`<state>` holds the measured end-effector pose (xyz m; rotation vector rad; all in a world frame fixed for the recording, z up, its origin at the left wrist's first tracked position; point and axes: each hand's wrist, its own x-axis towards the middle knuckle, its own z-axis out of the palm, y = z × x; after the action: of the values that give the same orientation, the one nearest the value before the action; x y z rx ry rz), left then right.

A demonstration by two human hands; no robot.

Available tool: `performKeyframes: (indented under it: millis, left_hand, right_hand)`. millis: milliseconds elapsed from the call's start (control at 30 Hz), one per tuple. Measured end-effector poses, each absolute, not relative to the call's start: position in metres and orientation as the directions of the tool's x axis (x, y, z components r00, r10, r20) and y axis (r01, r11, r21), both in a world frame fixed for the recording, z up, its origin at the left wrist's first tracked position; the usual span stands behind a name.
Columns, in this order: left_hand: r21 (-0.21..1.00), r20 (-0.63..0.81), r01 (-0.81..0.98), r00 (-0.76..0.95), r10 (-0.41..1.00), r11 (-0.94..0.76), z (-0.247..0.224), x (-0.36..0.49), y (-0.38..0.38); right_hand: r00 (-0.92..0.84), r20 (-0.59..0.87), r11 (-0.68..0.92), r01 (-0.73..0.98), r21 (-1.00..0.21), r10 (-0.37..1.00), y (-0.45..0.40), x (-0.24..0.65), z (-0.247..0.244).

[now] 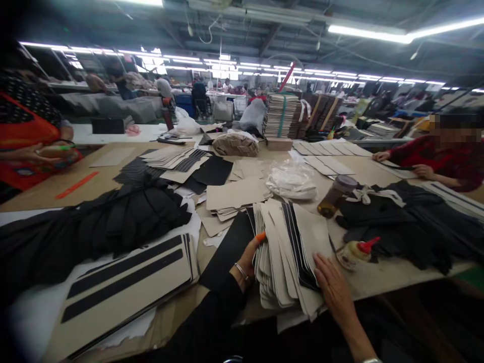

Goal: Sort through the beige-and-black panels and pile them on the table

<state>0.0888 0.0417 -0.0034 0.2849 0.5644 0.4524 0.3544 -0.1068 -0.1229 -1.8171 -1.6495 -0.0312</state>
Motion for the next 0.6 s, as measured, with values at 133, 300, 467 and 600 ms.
performKeyframes:
  millis: [133, 300, 467, 600]
  left_hand:
    - [0.385, -0.355, -0.357, 0.794, 0.493, 0.851, -0.011, 0.092, 0.041]
    - [0.342, -0.234, -0.414, 0.832, 0.503, 0.844, -0.026, 0.086, 0.037]
    - [0.359, -0.230, -0.441, 0.812, 0.536, 0.823, -0.027, 0.085, 0.037]
    - [0.392, -0.240, -0.489, 0.764, 0.600, 0.779, -0.016, 0.087, 0.035]
  right_hand:
    - [0.301, 0.395, -0.032, 0.828, -0.560, 0.868, -0.104, 0.352, -0.117]
    - [0.409, 0.278, -0.115, 0.714, -0.691, 0.869, -0.111, 0.353, -0.107]
    - [0.419, 0.263, -0.155, 0.736, -0.659, 0.869, -0.119, 0.358, -0.087]
    - [0.363, 0.478, -0.046, 0.832, -0.554, 0.800, -0.102, 0.331, -0.035]
